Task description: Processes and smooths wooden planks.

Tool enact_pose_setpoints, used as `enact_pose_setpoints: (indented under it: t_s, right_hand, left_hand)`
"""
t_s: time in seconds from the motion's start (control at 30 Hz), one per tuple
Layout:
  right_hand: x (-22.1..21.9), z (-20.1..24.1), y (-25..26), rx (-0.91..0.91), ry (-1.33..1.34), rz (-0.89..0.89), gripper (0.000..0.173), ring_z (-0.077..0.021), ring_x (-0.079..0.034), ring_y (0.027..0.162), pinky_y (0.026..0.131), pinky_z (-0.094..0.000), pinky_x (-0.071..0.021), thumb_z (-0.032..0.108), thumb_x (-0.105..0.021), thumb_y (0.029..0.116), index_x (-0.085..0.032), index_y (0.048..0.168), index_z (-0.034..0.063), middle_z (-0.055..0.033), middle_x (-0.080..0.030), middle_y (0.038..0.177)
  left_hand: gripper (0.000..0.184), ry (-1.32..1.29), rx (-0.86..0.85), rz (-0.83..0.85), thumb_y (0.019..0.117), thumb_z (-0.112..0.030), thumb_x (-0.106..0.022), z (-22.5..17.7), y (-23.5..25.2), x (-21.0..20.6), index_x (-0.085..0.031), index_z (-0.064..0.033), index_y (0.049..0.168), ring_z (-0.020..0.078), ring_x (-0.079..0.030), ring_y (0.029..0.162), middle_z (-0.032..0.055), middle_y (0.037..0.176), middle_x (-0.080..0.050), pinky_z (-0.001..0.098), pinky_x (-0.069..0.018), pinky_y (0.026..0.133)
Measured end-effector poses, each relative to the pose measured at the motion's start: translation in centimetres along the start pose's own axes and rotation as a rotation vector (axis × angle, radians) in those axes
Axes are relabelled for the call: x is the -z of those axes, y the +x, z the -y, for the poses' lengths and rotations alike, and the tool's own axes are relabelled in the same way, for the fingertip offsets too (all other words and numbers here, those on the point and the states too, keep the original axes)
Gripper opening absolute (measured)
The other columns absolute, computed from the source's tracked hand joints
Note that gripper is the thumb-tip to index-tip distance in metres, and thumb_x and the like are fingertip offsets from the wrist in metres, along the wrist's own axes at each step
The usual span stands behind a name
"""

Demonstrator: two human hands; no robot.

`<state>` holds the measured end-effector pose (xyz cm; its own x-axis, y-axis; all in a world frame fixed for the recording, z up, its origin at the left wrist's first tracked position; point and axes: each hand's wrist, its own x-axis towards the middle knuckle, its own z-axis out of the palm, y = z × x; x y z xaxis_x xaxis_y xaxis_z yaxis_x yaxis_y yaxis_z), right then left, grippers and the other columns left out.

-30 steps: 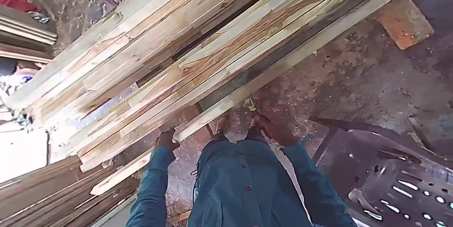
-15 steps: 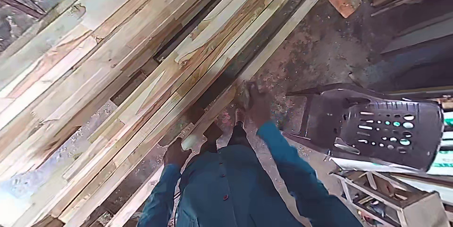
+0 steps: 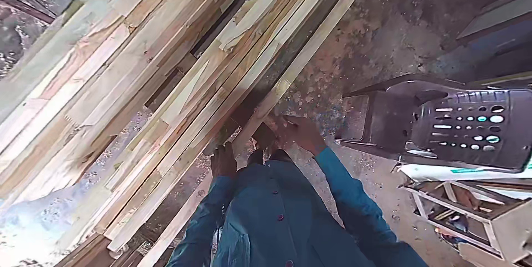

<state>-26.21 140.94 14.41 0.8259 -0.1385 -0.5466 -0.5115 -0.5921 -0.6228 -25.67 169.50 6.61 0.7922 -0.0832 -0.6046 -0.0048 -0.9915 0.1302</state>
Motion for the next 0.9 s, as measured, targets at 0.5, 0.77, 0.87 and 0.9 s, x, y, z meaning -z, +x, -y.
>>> enact_pose_setpoints:
  t_s: [0.5, 0.77, 0.87, 0.9]
  right_hand:
    - [-8.8, -1.8, -8.1, 0.229, 0.163, 0.047, 0.051, -0.0222, -0.073, 0.082, 0.075, -0.0425, -0.0622, 0.018, -0.069, 0.0993, -0.056, 0.148, 0.0128, -0.0119, -0.074, 0.107]
    - [-22.7, -3.6, -4.6, 0.398, -0.235, -0.151, 0.082, -0.0464, -0.061, 0.117, 0.089, -0.0559, -0.0583, 0.002, -0.062, 0.0958, -0.028, 0.164, 0.0327, -0.0329, -0.047, 0.142]
    - [-22.5, -3.2, -7.3, 0.261, -0.254, -0.189, 0.069, -0.0406, -0.064, 0.107, 0.084, -0.0520, -0.0580, 0.011, -0.059, 0.0990, -0.036, 0.161, 0.0276, -0.0289, -0.054, 0.128]
    - [-21.4, -2.3, -8.1, 0.237, -0.213, -0.226, 0.065, -0.0397, -0.064, 0.105, 0.085, -0.0518, -0.0583, 0.013, -0.058, 0.1003, -0.037, 0.161, 0.0216, -0.0282, -0.055, 0.126]
  left_hand:
    - [0.067, -0.153, 0.409, -0.156, 0.0847, -0.036, -0.082, 19.1, -14.1, -7.2, -0.057, -0.0110, 0.141, 0.0422, -0.055, 0.132, 0.0213, 0.141, -0.059, 0.0662, -0.0369, 0.112]
    - [0.050, -0.189, 0.215, 0.125, 0.0920, -0.030, -0.076, 21.8, -13.0, -5.8, -0.062, -0.0118, 0.137, 0.0423, -0.061, 0.126, 0.0220, 0.131, -0.067, 0.0671, -0.0448, 0.106]
    - [0.046, -0.188, 0.264, 0.023, 0.0942, -0.027, -0.071, 21.1, -13.7, -7.0, -0.062, -0.0193, 0.139, 0.0402, -0.062, 0.125, 0.0170, 0.133, -0.067, 0.0681, -0.0464, 0.103]
    - [0.045, -0.165, 0.288, -0.016, 0.0948, -0.026, -0.070, 20.7, -14.2, -7.4, -0.061, -0.0219, 0.139, 0.0386, -0.063, 0.124, 0.0148, 0.133, -0.067, 0.0667, -0.0474, 0.102]
